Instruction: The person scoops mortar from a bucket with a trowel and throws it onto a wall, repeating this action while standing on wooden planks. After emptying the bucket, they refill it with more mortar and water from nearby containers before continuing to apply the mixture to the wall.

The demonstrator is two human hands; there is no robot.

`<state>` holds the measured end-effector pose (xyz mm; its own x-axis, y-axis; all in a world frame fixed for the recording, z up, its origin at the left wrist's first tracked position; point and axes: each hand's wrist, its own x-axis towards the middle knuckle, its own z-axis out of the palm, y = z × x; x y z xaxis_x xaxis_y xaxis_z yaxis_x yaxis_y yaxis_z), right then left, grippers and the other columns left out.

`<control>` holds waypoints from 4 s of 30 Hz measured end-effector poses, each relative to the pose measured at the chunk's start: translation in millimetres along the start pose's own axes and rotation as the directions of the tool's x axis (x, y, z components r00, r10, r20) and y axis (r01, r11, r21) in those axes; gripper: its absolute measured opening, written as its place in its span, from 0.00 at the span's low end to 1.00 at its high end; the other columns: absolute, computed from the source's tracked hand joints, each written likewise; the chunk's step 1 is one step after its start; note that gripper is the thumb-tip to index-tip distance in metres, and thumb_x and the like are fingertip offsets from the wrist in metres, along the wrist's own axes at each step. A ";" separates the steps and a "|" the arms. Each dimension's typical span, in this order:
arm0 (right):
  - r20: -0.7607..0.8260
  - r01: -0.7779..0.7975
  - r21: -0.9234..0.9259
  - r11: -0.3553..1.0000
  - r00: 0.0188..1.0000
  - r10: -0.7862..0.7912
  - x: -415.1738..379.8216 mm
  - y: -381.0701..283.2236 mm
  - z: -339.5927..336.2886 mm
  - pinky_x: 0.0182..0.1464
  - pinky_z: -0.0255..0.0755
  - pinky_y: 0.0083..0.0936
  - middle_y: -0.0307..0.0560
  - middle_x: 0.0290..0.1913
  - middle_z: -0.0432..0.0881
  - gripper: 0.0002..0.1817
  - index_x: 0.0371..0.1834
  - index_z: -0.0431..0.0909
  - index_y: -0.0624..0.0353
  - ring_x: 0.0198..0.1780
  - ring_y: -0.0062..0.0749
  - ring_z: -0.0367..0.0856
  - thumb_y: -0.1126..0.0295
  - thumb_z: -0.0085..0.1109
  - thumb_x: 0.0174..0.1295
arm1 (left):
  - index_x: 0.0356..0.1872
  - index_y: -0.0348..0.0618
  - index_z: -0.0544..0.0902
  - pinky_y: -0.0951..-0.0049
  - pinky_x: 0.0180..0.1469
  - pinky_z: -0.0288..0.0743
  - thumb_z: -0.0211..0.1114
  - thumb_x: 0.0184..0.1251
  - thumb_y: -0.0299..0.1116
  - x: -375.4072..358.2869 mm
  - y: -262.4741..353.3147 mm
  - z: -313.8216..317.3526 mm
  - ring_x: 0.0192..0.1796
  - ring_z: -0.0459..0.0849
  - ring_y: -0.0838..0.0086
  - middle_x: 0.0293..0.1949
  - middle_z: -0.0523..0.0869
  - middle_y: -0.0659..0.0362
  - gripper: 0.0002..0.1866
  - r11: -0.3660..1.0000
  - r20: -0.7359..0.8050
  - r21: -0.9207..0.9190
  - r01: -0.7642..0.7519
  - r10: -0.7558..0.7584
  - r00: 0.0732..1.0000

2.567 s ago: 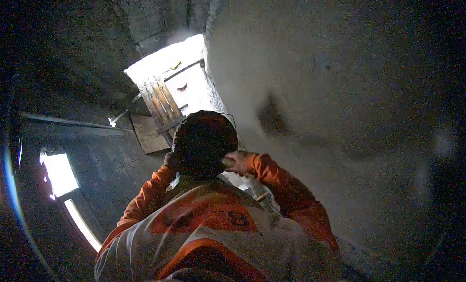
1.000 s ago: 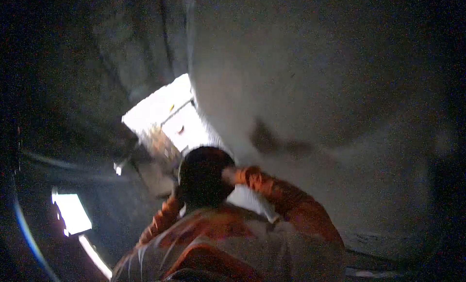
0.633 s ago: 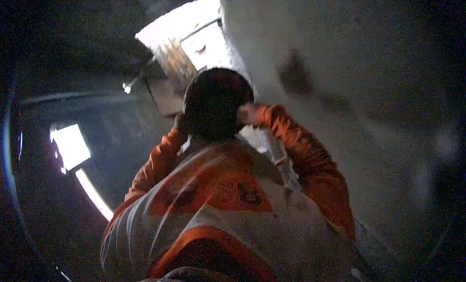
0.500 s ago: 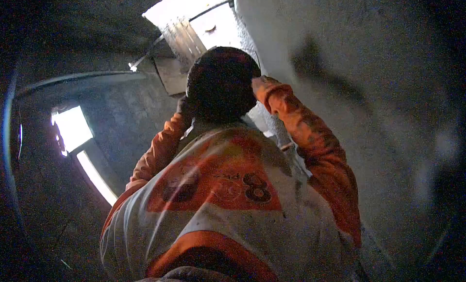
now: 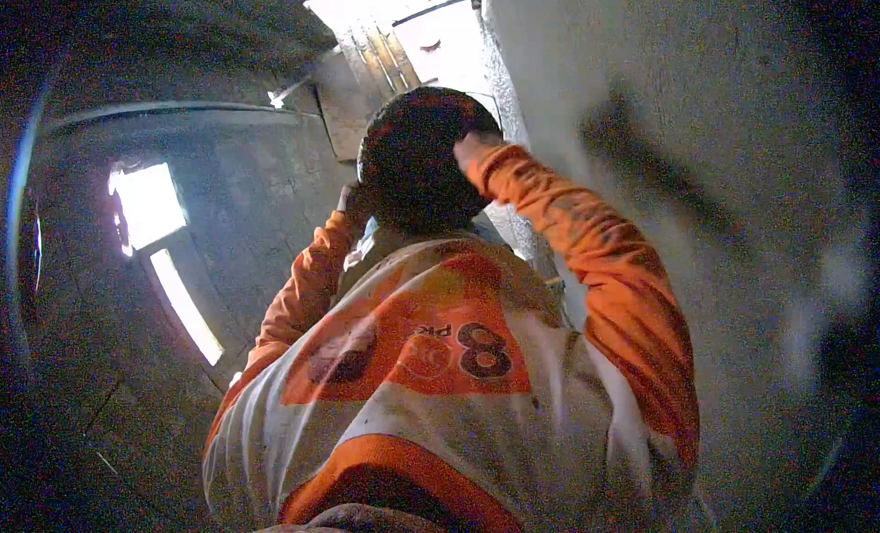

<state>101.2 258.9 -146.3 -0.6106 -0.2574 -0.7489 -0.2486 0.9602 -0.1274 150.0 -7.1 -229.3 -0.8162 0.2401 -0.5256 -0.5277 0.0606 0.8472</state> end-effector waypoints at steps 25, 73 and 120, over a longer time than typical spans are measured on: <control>0.067 0.482 0.012 0.876 0.874 -0.482 162.2 35.9 -50.7 0.40 0.69 0.35 0.54 0.35 0.78 0.13 0.36 0.75 0.56 0.38 0.46 0.76 0.61 0.47 0.54 | 0.26 0.37 0.79 0.61 0.34 0.72 0.59 0.45 0.46 109.8 60.0 -75.3 0.37 0.78 0.52 0.29 0.79 0.42 0.19 0.697 -0.344 0.675 0.242 0.006 0.939; -0.298 0.293 -0.572 0.766 0.796 -0.527 540.6 88.9 -160.5 0.38 0.69 0.36 0.48 0.40 0.72 0.15 0.40 0.71 0.56 0.40 0.43 0.72 0.65 0.52 0.48 | 0.29 0.40 0.77 0.64 0.34 0.72 0.58 0.41 0.35 423.0 2.5 -140.5 0.32 0.79 0.53 0.24 0.79 0.45 0.12 0.975 -0.698 0.139 0.173 -0.028 0.716; -0.288 0.154 -0.445 0.882 0.909 -0.303 583.7 123.6 -116.4 0.52 0.60 0.37 0.50 0.46 0.69 0.17 0.40 0.68 0.58 0.50 0.42 0.67 0.59 0.40 0.54 | 0.27 0.41 0.77 0.65 0.34 0.73 0.60 0.42 0.33 442.1 52.4 -133.6 0.32 0.79 0.53 0.25 0.80 0.48 0.10 0.933 -0.670 0.301 0.195 0.061 0.740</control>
<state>-373.5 214.6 -523.5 -0.6957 -0.5560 -0.4548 -0.6475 0.7596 0.0618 -269.9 -27.2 -427.6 -0.7940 -0.4675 -0.3886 -0.5811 0.3955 0.7113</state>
